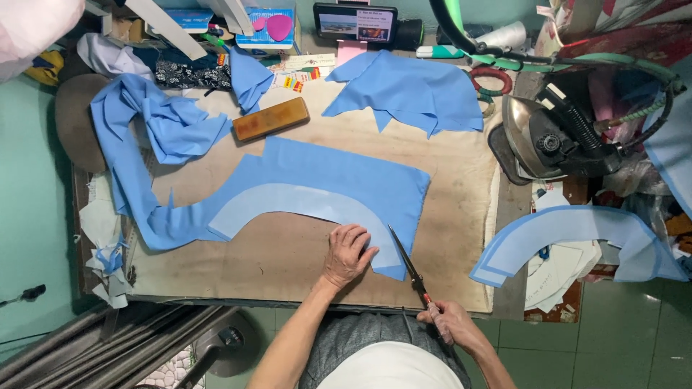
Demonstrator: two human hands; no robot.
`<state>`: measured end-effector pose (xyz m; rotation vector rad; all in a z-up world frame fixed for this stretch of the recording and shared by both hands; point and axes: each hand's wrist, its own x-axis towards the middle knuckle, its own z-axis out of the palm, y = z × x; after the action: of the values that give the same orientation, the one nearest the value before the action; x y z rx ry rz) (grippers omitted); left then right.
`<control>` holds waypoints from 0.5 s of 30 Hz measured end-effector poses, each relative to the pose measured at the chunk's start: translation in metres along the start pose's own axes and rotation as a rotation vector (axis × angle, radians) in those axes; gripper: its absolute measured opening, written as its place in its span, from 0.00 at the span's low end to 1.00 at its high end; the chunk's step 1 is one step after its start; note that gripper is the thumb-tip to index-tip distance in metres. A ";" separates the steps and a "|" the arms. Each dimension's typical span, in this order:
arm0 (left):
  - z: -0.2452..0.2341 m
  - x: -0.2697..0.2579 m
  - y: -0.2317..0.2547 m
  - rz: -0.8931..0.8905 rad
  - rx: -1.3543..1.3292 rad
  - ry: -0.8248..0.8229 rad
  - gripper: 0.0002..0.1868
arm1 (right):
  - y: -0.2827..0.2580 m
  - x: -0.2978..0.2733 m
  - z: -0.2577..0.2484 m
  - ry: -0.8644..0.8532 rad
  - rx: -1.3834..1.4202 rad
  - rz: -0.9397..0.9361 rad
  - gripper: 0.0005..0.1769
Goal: The person cuts light blue fabric using shears, following a curved paper pattern placed on a work table. They trim the fabric along the pattern's edge, remove the cut piece, and repeat the process with another fabric piece.
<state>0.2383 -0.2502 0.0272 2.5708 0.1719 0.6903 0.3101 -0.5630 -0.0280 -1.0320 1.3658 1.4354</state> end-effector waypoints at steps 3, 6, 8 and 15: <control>-0.001 -0.001 0.000 -0.009 -0.001 -0.016 0.15 | -0.001 -0.006 -0.001 0.032 -0.209 -0.025 0.32; 0.000 -0.001 -0.001 -0.005 -0.003 -0.012 0.16 | -0.001 -0.002 -0.004 -0.063 -0.040 0.041 0.31; 0.000 0.000 0.000 -0.008 -0.023 -0.009 0.15 | 0.001 -0.027 0.009 -0.010 -0.189 -0.130 0.20; 0.000 -0.001 -0.001 -0.020 -0.032 -0.015 0.15 | -0.009 -0.066 0.025 0.013 -0.725 -0.317 0.19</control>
<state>0.2371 -0.2493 0.0264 2.5403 0.1796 0.6605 0.3371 -0.5416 0.0339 -1.6279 0.6285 1.7065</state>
